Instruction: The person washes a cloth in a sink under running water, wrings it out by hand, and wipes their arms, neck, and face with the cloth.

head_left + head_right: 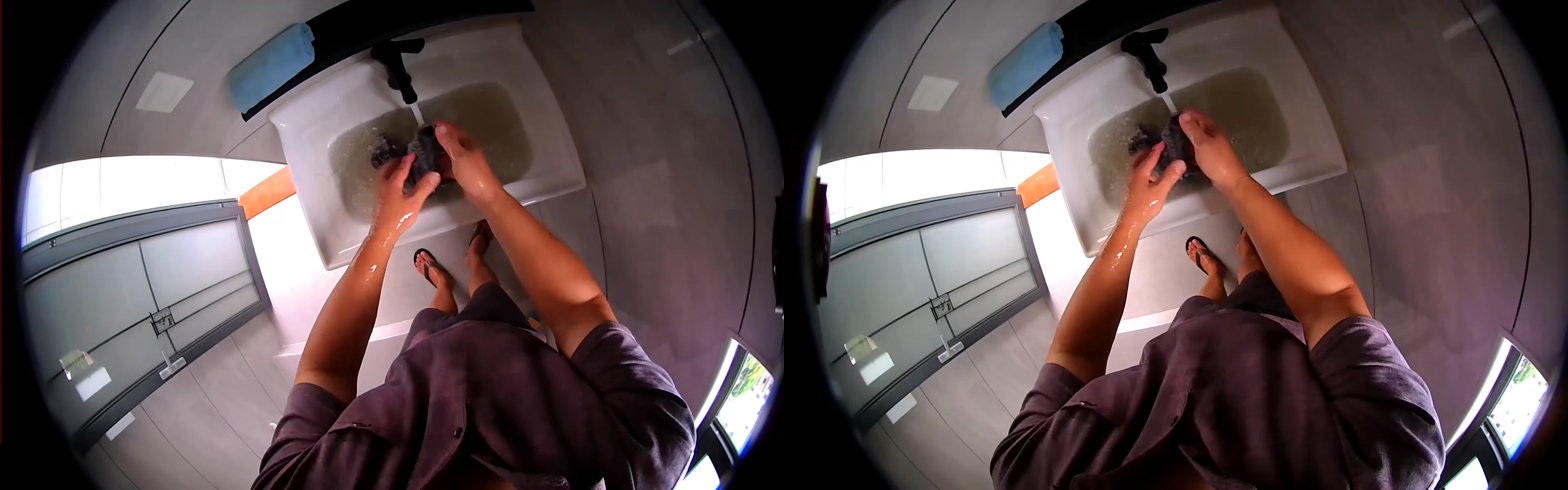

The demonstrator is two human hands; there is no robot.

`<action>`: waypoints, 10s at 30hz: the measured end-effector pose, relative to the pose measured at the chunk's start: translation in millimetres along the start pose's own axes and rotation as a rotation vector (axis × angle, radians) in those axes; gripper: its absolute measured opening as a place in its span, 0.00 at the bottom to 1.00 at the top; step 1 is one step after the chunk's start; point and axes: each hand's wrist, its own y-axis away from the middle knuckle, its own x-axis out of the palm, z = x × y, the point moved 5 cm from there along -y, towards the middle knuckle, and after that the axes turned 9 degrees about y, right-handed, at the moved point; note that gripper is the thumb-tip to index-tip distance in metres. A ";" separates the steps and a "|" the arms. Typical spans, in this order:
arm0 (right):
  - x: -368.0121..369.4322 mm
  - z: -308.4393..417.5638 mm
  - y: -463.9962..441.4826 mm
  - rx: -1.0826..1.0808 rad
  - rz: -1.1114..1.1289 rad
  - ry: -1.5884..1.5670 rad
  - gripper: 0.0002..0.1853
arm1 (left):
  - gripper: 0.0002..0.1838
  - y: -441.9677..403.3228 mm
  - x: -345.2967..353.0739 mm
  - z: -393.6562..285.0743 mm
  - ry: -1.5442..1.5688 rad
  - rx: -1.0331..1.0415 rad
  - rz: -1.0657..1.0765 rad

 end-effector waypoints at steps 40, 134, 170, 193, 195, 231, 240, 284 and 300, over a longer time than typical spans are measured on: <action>37.0 47.5 41.6 -0.024 0.714 0.722 0.42 | 0.15 -7.7 -49.1 -247.0 -0.585 1.017 0.130; -106.6 95.5 15.2 -0.063 -0.026 0.693 0.30 | 0.20 -23.3 -124.9 -101.0 -0.021 -0.044 -0.019; 40.9 7.3 -22.8 -0.249 -0.062 1.207 0.14 | 0.19 -47.1 30.6 129.3 1.209 -0.461 -0.092; 70.1 18.6 53.6 -0.258 0.251 0.195 0.21 | 0.17 -63.5 28.0 95.4 1.791 -0.362 0.276; 85.1 30.4 66.8 -0.672 0.062 0.619 0.22 | 0.18 -63.3 21.6 91.7 1.772 -0.371 0.256; -24.3 -3.4 -52.8 -0.368 0.005 0.630 0.22 | 0.26 -80.7 24.8 29.3 0.659 -0.280 0.298; -1.0 -27.7 -54.0 -0.481 -0.011 0.761 0.12 | 0.19 5.9 -21.4 -48.2 -0.180 0.091 -0.171; -32.9 -49.1 -28.4 0.060 0.086 0.432 0.25 | 0.18 65.4 -91.6 -223.8 0.353 0.399 -0.449; -66.0 -104.1 -89.7 0.074 -0.200 1.066 0.30 | 0.21 -22.4 -37.8 9.6 0.193 -0.035 -0.235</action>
